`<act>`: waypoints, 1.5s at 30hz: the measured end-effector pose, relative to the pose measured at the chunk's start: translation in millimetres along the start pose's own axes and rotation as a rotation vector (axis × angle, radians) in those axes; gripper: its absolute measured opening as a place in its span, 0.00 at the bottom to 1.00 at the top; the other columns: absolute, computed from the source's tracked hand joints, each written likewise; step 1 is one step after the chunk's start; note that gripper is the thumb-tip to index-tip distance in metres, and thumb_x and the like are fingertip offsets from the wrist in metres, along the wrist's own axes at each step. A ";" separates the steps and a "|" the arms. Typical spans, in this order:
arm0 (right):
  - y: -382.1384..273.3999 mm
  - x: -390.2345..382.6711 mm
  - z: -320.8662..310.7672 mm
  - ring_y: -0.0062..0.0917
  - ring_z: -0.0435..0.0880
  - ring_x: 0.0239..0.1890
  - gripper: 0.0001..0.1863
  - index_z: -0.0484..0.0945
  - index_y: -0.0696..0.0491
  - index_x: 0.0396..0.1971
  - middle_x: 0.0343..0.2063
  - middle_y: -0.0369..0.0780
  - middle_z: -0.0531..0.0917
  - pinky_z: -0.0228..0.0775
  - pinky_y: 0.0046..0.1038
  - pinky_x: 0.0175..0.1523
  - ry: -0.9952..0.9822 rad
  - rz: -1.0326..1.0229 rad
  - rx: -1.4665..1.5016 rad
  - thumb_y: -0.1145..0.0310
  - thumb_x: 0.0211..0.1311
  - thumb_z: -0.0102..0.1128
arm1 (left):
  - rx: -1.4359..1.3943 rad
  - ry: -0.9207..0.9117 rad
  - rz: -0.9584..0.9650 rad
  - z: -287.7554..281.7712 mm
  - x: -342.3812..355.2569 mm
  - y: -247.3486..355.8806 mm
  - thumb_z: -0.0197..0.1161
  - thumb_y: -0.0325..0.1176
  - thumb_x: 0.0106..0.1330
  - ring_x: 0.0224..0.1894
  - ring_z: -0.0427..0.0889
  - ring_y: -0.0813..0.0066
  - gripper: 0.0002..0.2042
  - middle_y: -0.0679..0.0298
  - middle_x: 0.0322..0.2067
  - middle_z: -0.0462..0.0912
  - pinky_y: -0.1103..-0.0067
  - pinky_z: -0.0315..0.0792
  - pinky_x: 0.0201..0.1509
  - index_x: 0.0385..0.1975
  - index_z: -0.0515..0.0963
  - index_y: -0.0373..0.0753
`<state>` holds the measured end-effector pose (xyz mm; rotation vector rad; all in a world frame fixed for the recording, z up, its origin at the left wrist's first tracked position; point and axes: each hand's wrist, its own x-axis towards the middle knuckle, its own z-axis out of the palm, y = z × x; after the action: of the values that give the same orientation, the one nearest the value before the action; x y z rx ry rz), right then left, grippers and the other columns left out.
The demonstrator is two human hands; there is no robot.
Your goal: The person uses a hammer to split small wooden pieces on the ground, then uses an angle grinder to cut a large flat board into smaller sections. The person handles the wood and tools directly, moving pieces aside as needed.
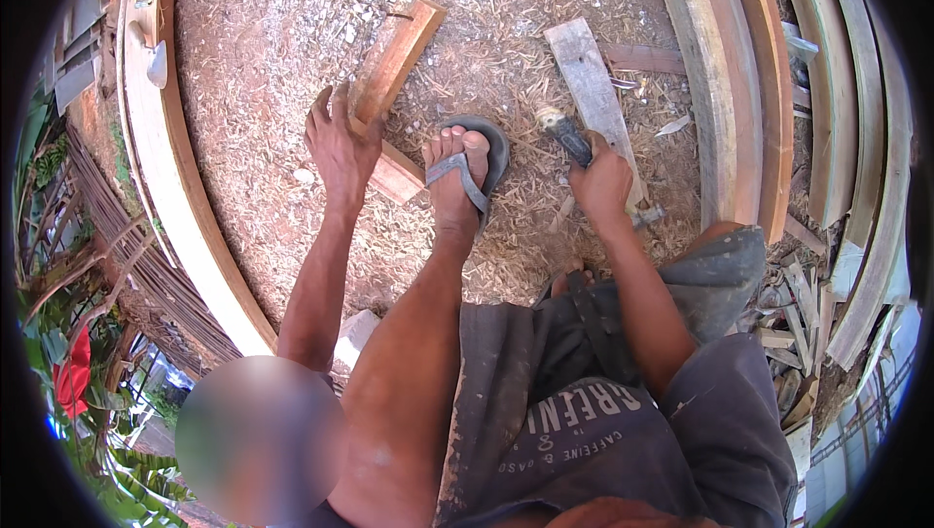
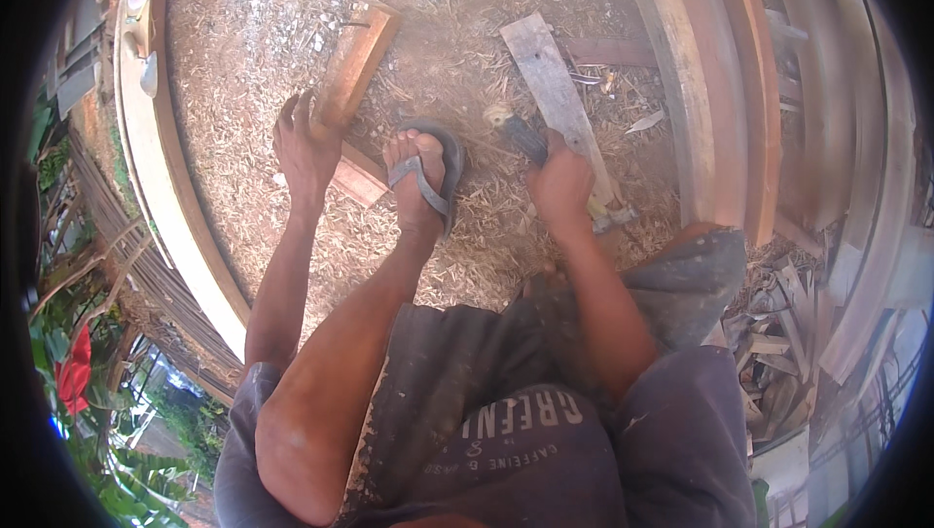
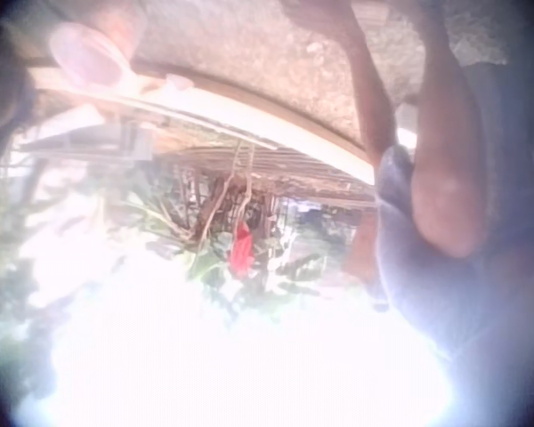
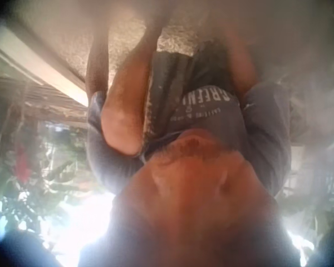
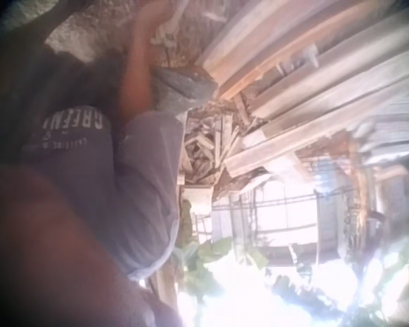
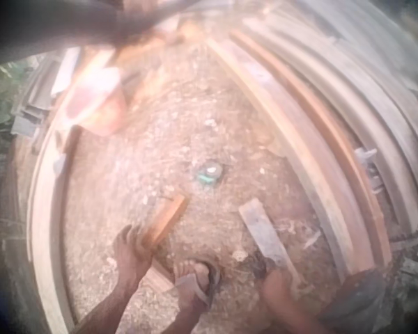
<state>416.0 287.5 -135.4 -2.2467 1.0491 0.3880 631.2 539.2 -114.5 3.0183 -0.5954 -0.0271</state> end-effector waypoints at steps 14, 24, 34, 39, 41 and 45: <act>13.4 -8.1 28.1 0.45 0.85 0.37 0.18 0.78 0.54 0.44 0.35 0.48 0.85 0.76 0.44 0.42 0.062 -0.069 -0.061 0.76 0.49 0.60 | -0.402 -0.445 1.001 67.3 34.4 154.0 0.56 0.27 0.59 0.44 0.81 0.60 0.12 0.58 0.37 0.75 0.66 0.77 0.49 0.38 0.84 0.47; 9.1 -14.4 7.3 0.45 0.82 0.46 0.23 0.79 0.55 0.49 0.42 0.49 0.83 0.73 0.41 0.50 0.027 -0.016 0.194 0.71 0.49 0.66 | -0.470 -0.376 1.133 74.3 37.3 164.2 0.59 0.28 0.55 0.42 0.79 0.60 0.05 0.59 0.37 0.74 0.67 0.76 0.43 0.29 0.81 0.41; 19.7 -9.1 4.6 0.48 0.83 0.43 0.19 0.81 0.59 0.44 0.39 0.50 0.84 0.73 0.40 0.48 0.028 0.024 0.305 0.68 0.52 0.68 | -0.288 -0.388 1.221 70.4 36.7 139.8 0.59 0.35 0.60 0.55 0.74 0.66 0.13 0.63 0.49 0.73 0.70 0.70 0.58 0.45 0.81 0.47; 24.1 -7.2 6.7 0.47 0.83 0.43 0.18 0.81 0.58 0.42 0.38 0.49 0.84 0.73 0.40 0.48 0.098 -0.021 0.321 0.67 0.52 0.68 | -0.113 -0.461 1.398 60.1 49.9 163.2 0.58 0.34 0.59 0.53 0.73 0.69 0.13 0.66 0.43 0.74 0.74 0.71 0.51 0.43 0.81 0.47; 20.5 -7.0 12.5 0.46 0.83 0.43 0.18 0.81 0.58 0.42 0.38 0.49 0.84 0.73 0.41 0.48 0.077 0.011 0.335 0.67 0.51 0.69 | -0.190 -0.290 1.404 80.7 43.2 159.4 0.58 0.35 0.60 0.52 0.73 0.70 0.11 0.67 0.44 0.74 0.74 0.71 0.48 0.41 0.81 0.47; 19.1 -8.3 10.9 0.47 0.84 0.42 0.17 0.81 0.58 0.41 0.37 0.49 0.85 0.74 0.41 0.47 0.062 0.025 0.326 0.66 0.52 0.69 | -0.053 -0.333 1.453 76.9 38.0 160.5 0.54 0.38 0.64 0.52 0.71 0.71 0.09 0.66 0.42 0.74 0.72 0.70 0.51 0.36 0.81 0.47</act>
<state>396.0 290.0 -147.4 -1.9667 1.0874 0.1454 603.3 371.9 -180.7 1.8268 -2.4599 -0.4282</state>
